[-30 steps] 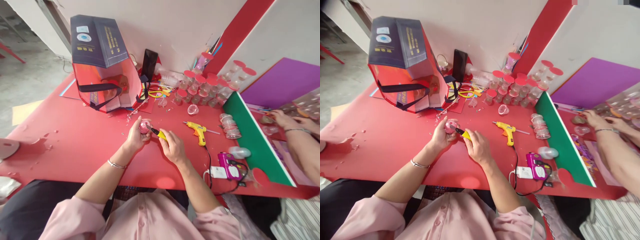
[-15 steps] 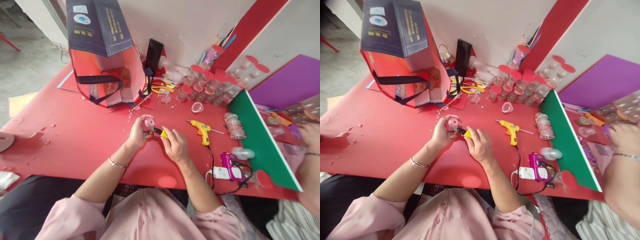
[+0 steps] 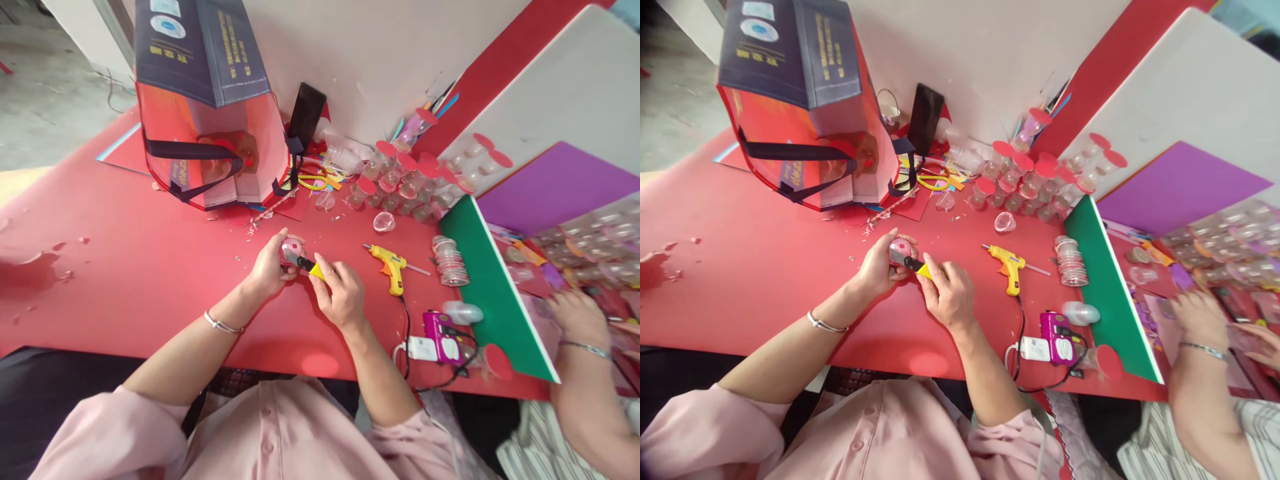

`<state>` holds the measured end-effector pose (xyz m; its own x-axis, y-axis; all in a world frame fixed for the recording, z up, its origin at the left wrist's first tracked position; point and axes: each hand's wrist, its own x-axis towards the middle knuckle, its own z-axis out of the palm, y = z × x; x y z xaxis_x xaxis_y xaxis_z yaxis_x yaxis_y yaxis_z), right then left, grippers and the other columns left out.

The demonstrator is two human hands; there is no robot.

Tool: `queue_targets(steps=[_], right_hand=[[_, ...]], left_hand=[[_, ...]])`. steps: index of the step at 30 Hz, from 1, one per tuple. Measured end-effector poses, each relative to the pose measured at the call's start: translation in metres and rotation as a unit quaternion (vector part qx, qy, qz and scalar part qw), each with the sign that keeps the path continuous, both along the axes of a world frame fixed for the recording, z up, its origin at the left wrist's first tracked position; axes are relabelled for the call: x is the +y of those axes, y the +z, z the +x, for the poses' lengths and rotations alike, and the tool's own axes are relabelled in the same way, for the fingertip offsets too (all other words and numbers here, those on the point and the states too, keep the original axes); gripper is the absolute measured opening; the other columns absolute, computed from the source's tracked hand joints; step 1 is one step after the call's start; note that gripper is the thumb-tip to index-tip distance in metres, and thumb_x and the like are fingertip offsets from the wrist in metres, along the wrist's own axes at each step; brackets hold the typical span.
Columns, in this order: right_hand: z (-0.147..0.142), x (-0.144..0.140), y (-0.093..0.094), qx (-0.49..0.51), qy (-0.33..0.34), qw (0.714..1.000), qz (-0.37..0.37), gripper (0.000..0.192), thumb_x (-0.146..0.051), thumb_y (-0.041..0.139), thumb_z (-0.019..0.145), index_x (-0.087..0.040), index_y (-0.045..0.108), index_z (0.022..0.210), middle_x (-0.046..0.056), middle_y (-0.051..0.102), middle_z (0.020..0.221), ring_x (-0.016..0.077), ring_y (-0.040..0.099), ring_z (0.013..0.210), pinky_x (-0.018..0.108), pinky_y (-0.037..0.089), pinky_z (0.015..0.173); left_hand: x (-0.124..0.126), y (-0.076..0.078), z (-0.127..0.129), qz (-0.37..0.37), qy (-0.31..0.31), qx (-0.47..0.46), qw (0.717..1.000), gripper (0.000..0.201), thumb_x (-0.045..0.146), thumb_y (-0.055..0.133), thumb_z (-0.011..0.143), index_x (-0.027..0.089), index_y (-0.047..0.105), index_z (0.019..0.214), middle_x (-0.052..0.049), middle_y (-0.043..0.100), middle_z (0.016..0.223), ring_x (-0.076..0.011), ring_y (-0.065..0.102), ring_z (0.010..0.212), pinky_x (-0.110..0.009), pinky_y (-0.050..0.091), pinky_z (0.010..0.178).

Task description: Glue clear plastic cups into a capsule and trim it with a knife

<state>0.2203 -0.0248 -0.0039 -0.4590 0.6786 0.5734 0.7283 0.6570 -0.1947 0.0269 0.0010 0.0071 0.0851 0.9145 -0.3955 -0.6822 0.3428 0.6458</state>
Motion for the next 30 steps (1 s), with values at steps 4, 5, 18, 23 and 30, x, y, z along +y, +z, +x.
queue_targets(steps=[4, 5, 18, 23, 30], right_hand=[[0.001, -0.001, 0.002, 0.003, 0.008, 1.0, 0.007, 0.043, -0.035, 0.06, 0.109, -0.023, 0.065, 0.151, 0.006, 0.071, 0.093, 0.0188, 0.064, 0.085, 0.031, 0.051, 0.081], [0.001, -0.001, 0.002, 0.002, 0.01, 1.0, 0.009, 0.044, -0.035, 0.06, 0.109, -0.025, 0.065, 0.152, 0.006, 0.071, 0.095, 0.0184, 0.064, 0.085, 0.031, 0.051, 0.082], [0.01, 0.005, -0.001, -0.003, 0.011, 1.0, 0.028, 0.042, -0.033, 0.066, 0.106, -0.028, 0.069, 0.148, 0.007, 0.072, 0.101, 0.0193, 0.064, 0.09, 0.034, 0.047, 0.084], [0.012, 0.006, 0.0, -0.007, 0.001, 0.999, 0.035, 0.042, -0.034, 0.066, 0.106, -0.028, 0.069, 0.147, 0.007, 0.072, 0.101, 0.0196, 0.064, 0.09, 0.035, 0.047, 0.084], [0.015, 0.006, 0.0, 0.002, 0.003, 1.0, 0.021, 0.043, -0.034, 0.064, 0.106, -0.03, 0.068, 0.149, 0.006, 0.072, 0.099, 0.0188, 0.065, 0.089, 0.034, 0.049, 0.084]], left_hand=[[0.001, 0.002, -0.002, -0.006, -0.02, 0.0, 1.0, 0.038, 0.054, 0.069, 0.086, 0.017, 0.065, 0.087, -0.002, 0.065, 0.064, -0.0081, 0.041, 0.034, -0.019, 0.015, 0.034], [0.001, 0.002, -0.002, -0.008, -0.022, 0.002, 1.0, 0.037, 0.054, 0.069, 0.085, 0.017, 0.064, 0.087, -0.002, 0.066, 0.065, -0.0084, 0.042, 0.034, -0.019, 0.015, 0.034], [0.001, 0.005, -0.002, -0.02, -0.021, 0.024, 0.999, 0.038, 0.052, 0.074, 0.078, 0.018, 0.065, 0.09, -0.001, 0.065, 0.064, -0.0096, 0.047, 0.037, -0.018, 0.018, 0.034], [0.0, 0.008, -0.002, -0.041, -0.016, 0.028, 0.999, 0.033, 0.05, 0.07, 0.083, 0.017, 0.065, 0.088, -0.001, 0.064, 0.062, -0.0094, 0.047, 0.036, -0.018, 0.021, 0.034], [-0.004, 0.015, -0.002, -0.012, -0.033, 0.039, 0.999, 0.033, 0.048, 0.066, 0.089, 0.018, 0.065, 0.102, -0.003, 0.07, 0.07, -0.0117, 0.055, 0.039, -0.017, 0.031, 0.033]])
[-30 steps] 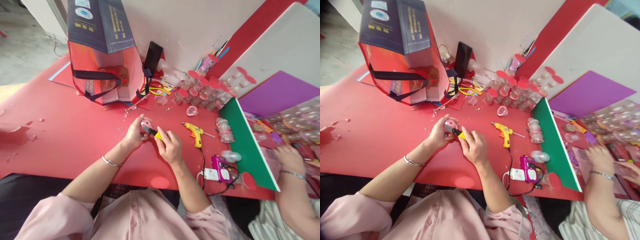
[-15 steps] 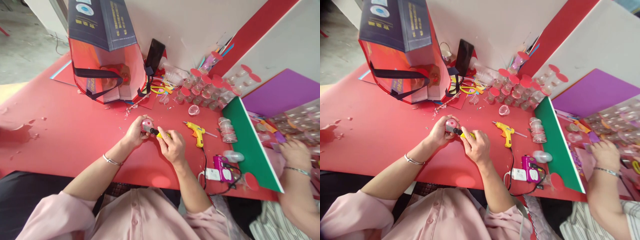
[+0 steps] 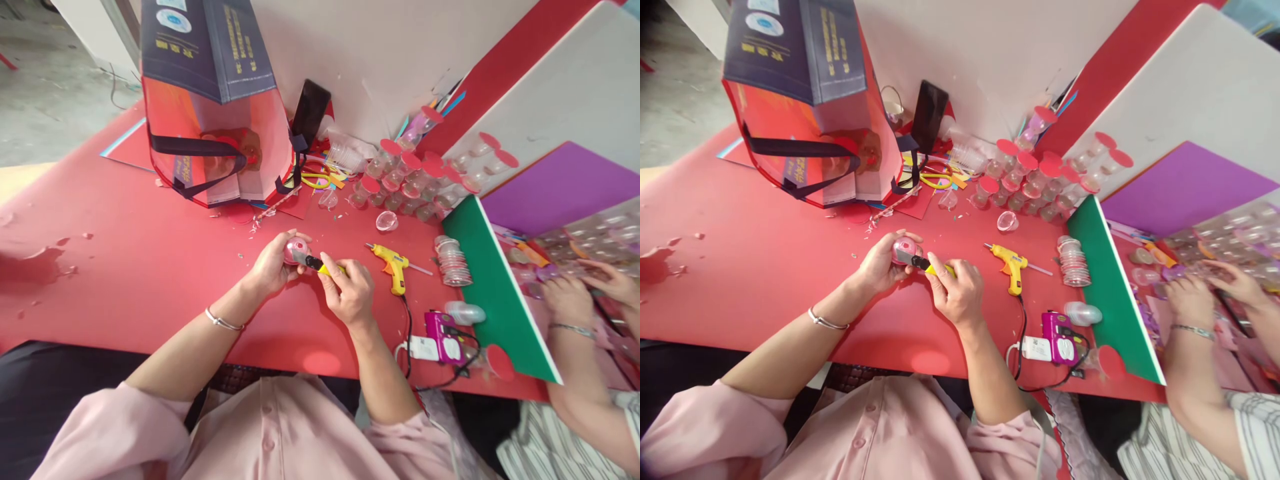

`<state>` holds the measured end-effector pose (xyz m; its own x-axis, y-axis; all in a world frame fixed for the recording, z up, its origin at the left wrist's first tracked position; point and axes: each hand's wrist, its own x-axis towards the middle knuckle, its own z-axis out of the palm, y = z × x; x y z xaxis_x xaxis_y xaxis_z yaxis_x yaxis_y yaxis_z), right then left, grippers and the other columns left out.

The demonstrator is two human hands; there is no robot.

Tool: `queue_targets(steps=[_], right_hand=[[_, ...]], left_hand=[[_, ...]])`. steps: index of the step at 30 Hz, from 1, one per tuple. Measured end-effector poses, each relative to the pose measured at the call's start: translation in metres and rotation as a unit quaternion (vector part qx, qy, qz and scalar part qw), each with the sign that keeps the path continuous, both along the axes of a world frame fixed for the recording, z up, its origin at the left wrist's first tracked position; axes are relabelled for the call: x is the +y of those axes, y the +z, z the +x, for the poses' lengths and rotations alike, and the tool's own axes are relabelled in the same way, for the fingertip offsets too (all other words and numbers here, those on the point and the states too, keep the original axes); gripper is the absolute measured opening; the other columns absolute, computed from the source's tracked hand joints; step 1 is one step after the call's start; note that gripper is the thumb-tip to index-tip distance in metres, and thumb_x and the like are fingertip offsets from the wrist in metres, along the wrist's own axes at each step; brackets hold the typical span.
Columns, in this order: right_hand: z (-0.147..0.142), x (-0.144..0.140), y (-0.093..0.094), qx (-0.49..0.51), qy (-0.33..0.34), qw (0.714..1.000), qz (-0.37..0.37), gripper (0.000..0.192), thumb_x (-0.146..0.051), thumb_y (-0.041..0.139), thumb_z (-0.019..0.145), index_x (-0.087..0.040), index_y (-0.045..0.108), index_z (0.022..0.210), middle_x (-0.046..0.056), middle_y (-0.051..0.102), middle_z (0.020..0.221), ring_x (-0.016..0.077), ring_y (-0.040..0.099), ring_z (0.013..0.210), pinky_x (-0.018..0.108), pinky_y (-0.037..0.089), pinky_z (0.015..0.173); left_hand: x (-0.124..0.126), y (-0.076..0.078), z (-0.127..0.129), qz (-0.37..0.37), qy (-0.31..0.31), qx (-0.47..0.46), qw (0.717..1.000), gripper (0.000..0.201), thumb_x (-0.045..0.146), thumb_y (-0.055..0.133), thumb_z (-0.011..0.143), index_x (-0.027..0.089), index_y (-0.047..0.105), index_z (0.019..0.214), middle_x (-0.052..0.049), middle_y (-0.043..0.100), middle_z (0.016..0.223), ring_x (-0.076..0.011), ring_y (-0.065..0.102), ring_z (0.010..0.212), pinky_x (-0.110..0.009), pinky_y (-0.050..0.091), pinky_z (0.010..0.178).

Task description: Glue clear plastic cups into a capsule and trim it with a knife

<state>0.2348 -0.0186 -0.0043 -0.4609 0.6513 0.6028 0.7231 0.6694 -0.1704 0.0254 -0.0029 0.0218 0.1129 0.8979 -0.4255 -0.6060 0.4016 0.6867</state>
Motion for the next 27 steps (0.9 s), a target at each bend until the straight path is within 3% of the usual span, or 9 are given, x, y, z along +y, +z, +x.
queue_targets(steps=[4, 8, 12, 14, 18, 21, 27], right_hand=[[0.004, 0.003, 0.001, 0.021, -0.02, 1.0, 0.0, 0.04, -0.034, 0.062, 0.108, -0.026, 0.07, 0.146, 0.006, 0.071, 0.094, 0.0181, 0.066, 0.086, 0.032, 0.051, 0.084], [0.008, 0.005, 0.006, 0.034, -0.053, 0.998, 0.0, 0.037, -0.034, 0.06, 0.109, -0.025, 0.072, 0.143, 0.005, 0.069, 0.09, 0.0175, 0.065, 0.082, 0.03, 0.05, 0.08], [0.009, 0.002, 0.009, 0.025, -0.059, 0.998, -0.02, 0.037, -0.035, 0.059, 0.109, -0.025, 0.072, 0.143, 0.005, 0.069, 0.09, 0.0183, 0.065, 0.085, 0.031, 0.05, 0.082], [0.008, 0.001, 0.009, 0.015, -0.053, 0.998, -0.031, 0.038, -0.037, 0.059, 0.109, -0.026, 0.072, 0.143, 0.005, 0.069, 0.091, 0.0186, 0.065, 0.085, 0.032, 0.05, 0.082], [0.007, 0.0, 0.009, 0.009, -0.049, 0.998, -0.044, 0.039, -0.044, 0.062, 0.109, -0.027, 0.072, 0.142, 0.005, 0.07, 0.09, 0.0191, 0.065, 0.085, 0.032, 0.051, 0.082], [0.005, 0.0, 0.008, 0.014, -0.045, 0.998, -0.046, 0.038, -0.045, 0.063, 0.108, -0.026, 0.074, 0.138, 0.006, 0.071, 0.089, 0.0189, 0.066, 0.085, 0.031, 0.052, 0.083], [0.002, -0.001, 0.007, 0.035, -0.029, 0.998, -0.05, 0.035, -0.041, 0.061, 0.11, -0.025, 0.074, 0.138, 0.006, 0.075, 0.098, 0.0177, 0.07, 0.09, 0.03, 0.054, 0.084]], left_hand=[[-0.001, -0.003, -0.002, 0.07, 0.008, 0.022, 0.997, 0.037, 0.047, 0.071, 0.089, 0.023, 0.056, 0.113, -0.007, 0.079, 0.093, -0.015, 0.062, 0.043, -0.019, 0.035, 0.03], [-0.002, -0.005, -0.007, 0.131, -0.049, -0.007, 0.99, 0.04, 0.039, 0.076, 0.082, 0.019, 0.06, 0.113, -0.012, 0.077, 0.114, -0.0222, 0.077, 0.065, -0.026, 0.053, 0.038], [-0.005, -0.009, -0.006, 0.175, -0.044, 0.063, 0.982, 0.069, 0.019, 0.088, 0.07, 0.025, 0.06, 0.133, -0.011, 0.073, 0.133, -0.019, 0.078, 0.077, -0.024, 0.06, 0.051], [-0.006, -0.014, -0.003, 0.18, -0.023, 0.136, 0.974, 0.066, 0.02, 0.091, 0.071, 0.025, 0.063, 0.131, -0.009, 0.075, 0.124, -0.0154, 0.075, 0.072, -0.023, 0.059, 0.053], [-0.006, -0.022, 0.002, 0.191, 0.007, 0.216, 0.957, 0.038, 0.022, 0.09, 0.072, 0.018, 0.071, 0.105, -0.005, 0.076, 0.096, -0.014, 0.072, 0.074, -0.024, 0.06, 0.068], [-0.005, -0.022, 0.004, 0.207, 0.033, 0.251, 0.945, 0.033, 0.017, 0.089, 0.07, 0.018, 0.073, 0.099, -0.006, 0.078, 0.099, -0.0162, 0.072, 0.088, -0.025, 0.06, 0.081], [-0.004, -0.022, 0.004, 0.201, 0.064, 0.312, 0.926, 0.028, 0.012, 0.082, 0.07, 0.019, 0.077, 0.096, -0.006, 0.079, 0.097, -0.0156, 0.069, 0.087, -0.023, 0.057, 0.079]])
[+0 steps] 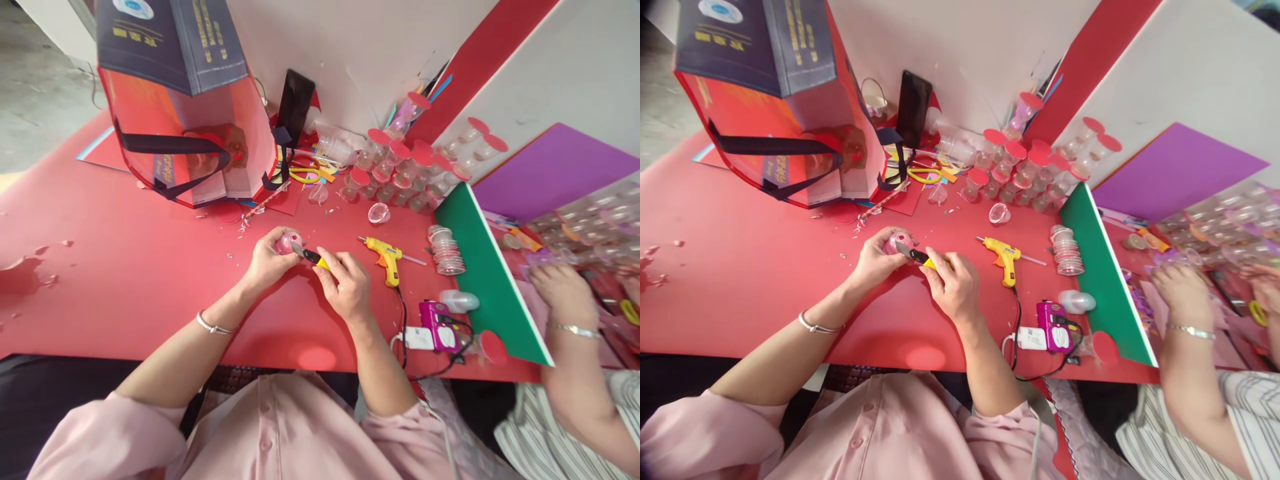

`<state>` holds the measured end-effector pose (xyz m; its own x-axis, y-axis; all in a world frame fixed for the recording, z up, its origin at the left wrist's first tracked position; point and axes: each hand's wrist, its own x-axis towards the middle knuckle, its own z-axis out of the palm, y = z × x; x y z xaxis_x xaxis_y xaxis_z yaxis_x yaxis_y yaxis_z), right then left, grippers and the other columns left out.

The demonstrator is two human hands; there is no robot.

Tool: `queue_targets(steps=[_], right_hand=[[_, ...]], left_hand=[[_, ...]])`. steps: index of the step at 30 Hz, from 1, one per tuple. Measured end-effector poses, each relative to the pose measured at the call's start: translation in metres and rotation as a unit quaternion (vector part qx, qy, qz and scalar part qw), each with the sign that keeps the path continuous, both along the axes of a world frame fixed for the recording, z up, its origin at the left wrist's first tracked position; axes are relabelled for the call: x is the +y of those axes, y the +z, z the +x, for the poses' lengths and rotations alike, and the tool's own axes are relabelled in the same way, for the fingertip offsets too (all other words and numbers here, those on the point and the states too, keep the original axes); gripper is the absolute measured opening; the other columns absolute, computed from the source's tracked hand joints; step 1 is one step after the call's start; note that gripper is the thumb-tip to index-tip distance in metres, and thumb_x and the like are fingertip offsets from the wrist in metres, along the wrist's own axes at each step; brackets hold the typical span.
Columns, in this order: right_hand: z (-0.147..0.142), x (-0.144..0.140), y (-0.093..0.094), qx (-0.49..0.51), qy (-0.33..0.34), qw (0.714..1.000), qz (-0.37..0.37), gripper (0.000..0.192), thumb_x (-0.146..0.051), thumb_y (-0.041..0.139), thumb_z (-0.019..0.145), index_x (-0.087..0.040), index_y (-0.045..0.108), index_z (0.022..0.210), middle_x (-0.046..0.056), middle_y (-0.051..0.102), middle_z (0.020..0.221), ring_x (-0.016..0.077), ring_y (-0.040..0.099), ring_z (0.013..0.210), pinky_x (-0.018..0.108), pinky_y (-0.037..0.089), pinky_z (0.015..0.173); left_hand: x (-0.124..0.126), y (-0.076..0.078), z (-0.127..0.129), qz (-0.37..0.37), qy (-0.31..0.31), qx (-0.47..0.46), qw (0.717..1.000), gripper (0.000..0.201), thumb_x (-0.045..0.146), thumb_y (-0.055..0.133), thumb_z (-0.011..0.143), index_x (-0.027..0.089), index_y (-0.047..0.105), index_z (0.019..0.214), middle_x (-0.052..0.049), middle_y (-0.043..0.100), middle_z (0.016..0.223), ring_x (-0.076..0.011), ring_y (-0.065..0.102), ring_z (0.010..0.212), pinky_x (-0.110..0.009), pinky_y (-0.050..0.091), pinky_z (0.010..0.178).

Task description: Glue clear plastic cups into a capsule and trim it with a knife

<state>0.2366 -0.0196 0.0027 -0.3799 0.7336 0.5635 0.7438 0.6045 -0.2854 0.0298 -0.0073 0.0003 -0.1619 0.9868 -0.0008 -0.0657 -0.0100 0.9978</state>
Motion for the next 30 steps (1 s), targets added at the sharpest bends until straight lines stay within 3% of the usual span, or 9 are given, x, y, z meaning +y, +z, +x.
queue_targets(steps=[9, 21, 25, 30], right_hand=[[0.0, 0.0, -0.002, -0.009, -0.003, 1.0, 0.016, 0.035, -0.04, 0.063, 0.109, -0.026, 0.075, 0.138, 0.007, 0.074, 0.098, 0.0184, 0.068, 0.09, 0.032, 0.053, 0.085], [0.0, 0.0, 0.0, -0.017, -0.008, 1.0, 0.021, 0.034, -0.039, 0.063, 0.108, -0.025, 0.076, 0.136, 0.007, 0.074, 0.098, 0.0189, 0.068, 0.09, 0.032, 0.053, 0.085], [0.01, 0.009, -0.005, -0.011, -0.05, 0.998, 0.032, 0.034, -0.038, 0.063, 0.108, -0.026, 0.077, 0.136, 0.007, 0.074, 0.095, 0.0199, 0.068, 0.088, 0.033, 0.053, 0.083], [0.023, 0.017, -0.005, 0.092, -0.101, 0.99, 0.045, 0.037, -0.039, 0.057, 0.11, -0.024, 0.075, 0.138, 0.009, 0.075, 0.098, 0.0201, 0.07, 0.087, 0.033, 0.056, 0.083]], left_hand=[[0.001, 0.001, 0.001, 0.014, 0.038, 0.026, 0.999, 0.03, 0.012, 0.087, 0.064, 0.02, 0.078, 0.092, -0.002, 0.074, 0.089, -0.0146, 0.063, 0.08, -0.023, 0.053, 0.073], [0.0, -0.004, 0.002, 0.008, 0.034, 0.047, 0.998, 0.024, 0.014, 0.085, 0.065, 0.019, 0.076, 0.087, 0.0, 0.069, 0.081, -0.0119, 0.058, 0.072, -0.02, 0.049, 0.068], [-0.003, -0.002, 0.003, -0.014, -0.004, 0.016, 1.0, 0.029, 0.015, 0.086, 0.064, 0.018, 0.075, 0.091, 0.001, 0.068, 0.08, -0.012, 0.058, 0.07, -0.021, 0.05, 0.067], [-0.004, 0.001, 0.004, -0.047, -0.009, -0.023, 0.999, 0.034, 0.016, 0.089, 0.062, 0.018, 0.075, 0.093, 0.0, 0.07, 0.084, -0.0131, 0.061, 0.073, -0.022, 0.052, 0.069]])
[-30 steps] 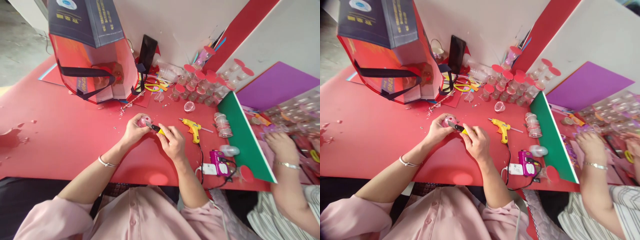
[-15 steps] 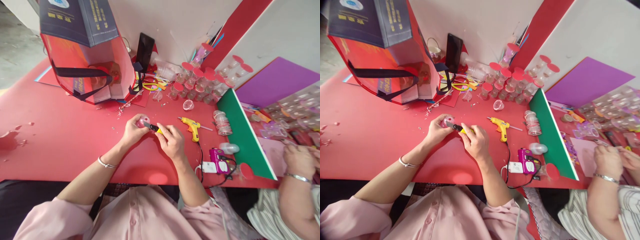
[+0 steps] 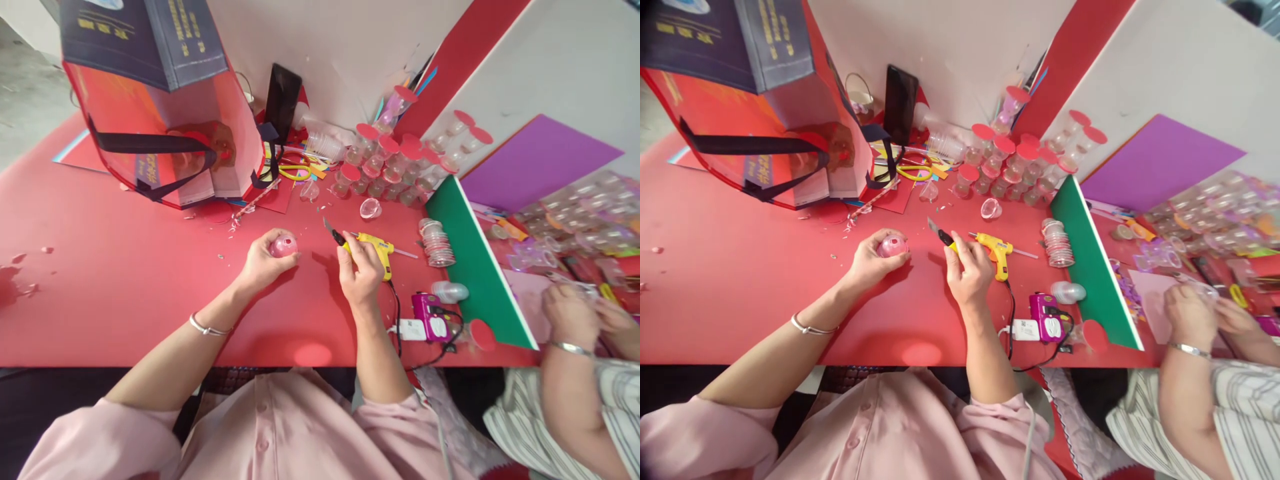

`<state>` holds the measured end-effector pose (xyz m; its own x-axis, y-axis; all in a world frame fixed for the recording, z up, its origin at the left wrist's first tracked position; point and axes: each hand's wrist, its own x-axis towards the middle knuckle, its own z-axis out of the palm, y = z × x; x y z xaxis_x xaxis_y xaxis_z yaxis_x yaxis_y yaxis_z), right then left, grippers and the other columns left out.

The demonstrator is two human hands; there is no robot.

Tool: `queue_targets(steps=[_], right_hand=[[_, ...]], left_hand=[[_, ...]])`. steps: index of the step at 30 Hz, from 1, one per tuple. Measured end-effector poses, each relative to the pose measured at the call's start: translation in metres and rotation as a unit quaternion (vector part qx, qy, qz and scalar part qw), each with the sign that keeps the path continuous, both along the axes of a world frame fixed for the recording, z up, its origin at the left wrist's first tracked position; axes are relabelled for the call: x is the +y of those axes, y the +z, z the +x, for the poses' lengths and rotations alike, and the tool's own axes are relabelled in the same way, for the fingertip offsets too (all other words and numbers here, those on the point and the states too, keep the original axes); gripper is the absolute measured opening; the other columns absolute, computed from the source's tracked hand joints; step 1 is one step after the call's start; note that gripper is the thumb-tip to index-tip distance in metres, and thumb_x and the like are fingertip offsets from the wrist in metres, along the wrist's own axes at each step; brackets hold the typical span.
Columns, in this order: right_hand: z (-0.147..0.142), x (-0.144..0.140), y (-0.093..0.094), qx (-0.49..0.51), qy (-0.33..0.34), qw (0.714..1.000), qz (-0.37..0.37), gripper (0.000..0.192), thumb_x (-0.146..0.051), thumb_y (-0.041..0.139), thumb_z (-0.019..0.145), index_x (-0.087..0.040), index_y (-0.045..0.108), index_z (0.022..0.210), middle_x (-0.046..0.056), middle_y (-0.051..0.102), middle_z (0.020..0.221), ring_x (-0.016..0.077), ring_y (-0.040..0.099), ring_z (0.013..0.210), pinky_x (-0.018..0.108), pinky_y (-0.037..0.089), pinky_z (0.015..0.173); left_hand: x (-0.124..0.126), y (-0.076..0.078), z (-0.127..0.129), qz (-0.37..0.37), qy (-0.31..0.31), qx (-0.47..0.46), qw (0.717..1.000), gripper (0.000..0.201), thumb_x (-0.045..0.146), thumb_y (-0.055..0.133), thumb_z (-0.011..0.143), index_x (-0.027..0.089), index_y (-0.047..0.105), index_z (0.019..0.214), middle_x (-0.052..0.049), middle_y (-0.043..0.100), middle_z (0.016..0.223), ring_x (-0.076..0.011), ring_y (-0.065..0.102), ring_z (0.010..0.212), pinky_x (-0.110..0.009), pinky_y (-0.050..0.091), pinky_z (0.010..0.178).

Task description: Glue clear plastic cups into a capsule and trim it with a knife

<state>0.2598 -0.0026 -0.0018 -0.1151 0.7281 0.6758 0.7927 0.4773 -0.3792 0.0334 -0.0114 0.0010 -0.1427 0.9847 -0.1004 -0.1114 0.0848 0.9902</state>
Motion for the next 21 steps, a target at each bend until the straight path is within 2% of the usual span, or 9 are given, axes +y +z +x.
queue_targets(steps=[3, 7, 10, 14, 21], right_hand=[[-0.006, -0.005, 0.001, -0.018, 0.045, 0.998, -0.033, 0.039, -0.036, 0.057, 0.11, -0.025, 0.072, 0.144, 0.009, 0.075, 0.098, 0.0196, 0.071, 0.089, 0.032, 0.058, 0.086], [-0.017, -0.012, -0.001, -0.07, 0.105, 0.99, -0.07, 0.04, -0.032, 0.056, 0.111, -0.029, 0.069, 0.148, 0.007, 0.073, 0.102, 0.0176, 0.069, 0.093, 0.031, 0.057, 0.089], [-0.02, -0.014, -0.002, -0.085, 0.132, 0.986, -0.063, 0.041, -0.027, 0.056, 0.11, -0.033, 0.068, 0.149, 0.007, 0.073, 0.108, 0.0179, 0.068, 0.099, 0.031, 0.057, 0.092], [-0.02, -0.014, -0.001, -0.1, 0.136, 0.984, -0.061, 0.042, -0.025, 0.057, 0.11, -0.036, 0.067, 0.149, 0.007, 0.072, 0.11, 0.0182, 0.068, 0.1, 0.032, 0.056, 0.092], [-0.023, -0.017, 0.0, -0.115, 0.12, 0.984, -0.067, 0.039, -0.026, 0.059, 0.109, -0.034, 0.07, 0.146, 0.007, 0.071, 0.107, 0.0178, 0.066, 0.097, 0.03, 0.055, 0.089]], left_hand=[[0.002, 0.001, 0.0, -0.004, 0.017, -0.007, 1.0, 0.039, 0.014, 0.091, 0.062, 0.019, 0.076, 0.099, 0.0, 0.071, 0.089, -0.0133, 0.062, 0.076, -0.021, 0.052, 0.072], [0.003, 0.002, -0.001, 0.025, 0.055, 0.007, 0.998, 0.05, 0.008, 0.092, 0.059, 0.023, 0.074, 0.103, 0.0, 0.071, 0.1, -0.014, 0.062, 0.087, -0.02, 0.052, 0.078], [0.004, 0.001, -0.002, 0.048, 0.064, 0.046, 0.996, 0.042, 0.01, 0.09, 0.063, 0.024, 0.071, 0.097, 0.001, 0.069, 0.095, -0.0136, 0.061, 0.086, -0.02, 0.051, 0.079], [0.004, -0.002, -0.002, 0.066, 0.044, 0.074, 0.994, 0.035, 0.015, 0.085, 0.068, 0.022, 0.072, 0.1, 0.0, 0.071, 0.093, -0.0148, 0.062, 0.086, -0.022, 0.051, 0.078], [0.003, -0.004, -0.001, 0.056, 0.061, 0.123, 0.989, 0.034, 0.019, 0.086, 0.07, 0.023, 0.067, 0.097, 0.0, 0.071, 0.091, -0.0139, 0.061, 0.081, -0.023, 0.05, 0.079]])
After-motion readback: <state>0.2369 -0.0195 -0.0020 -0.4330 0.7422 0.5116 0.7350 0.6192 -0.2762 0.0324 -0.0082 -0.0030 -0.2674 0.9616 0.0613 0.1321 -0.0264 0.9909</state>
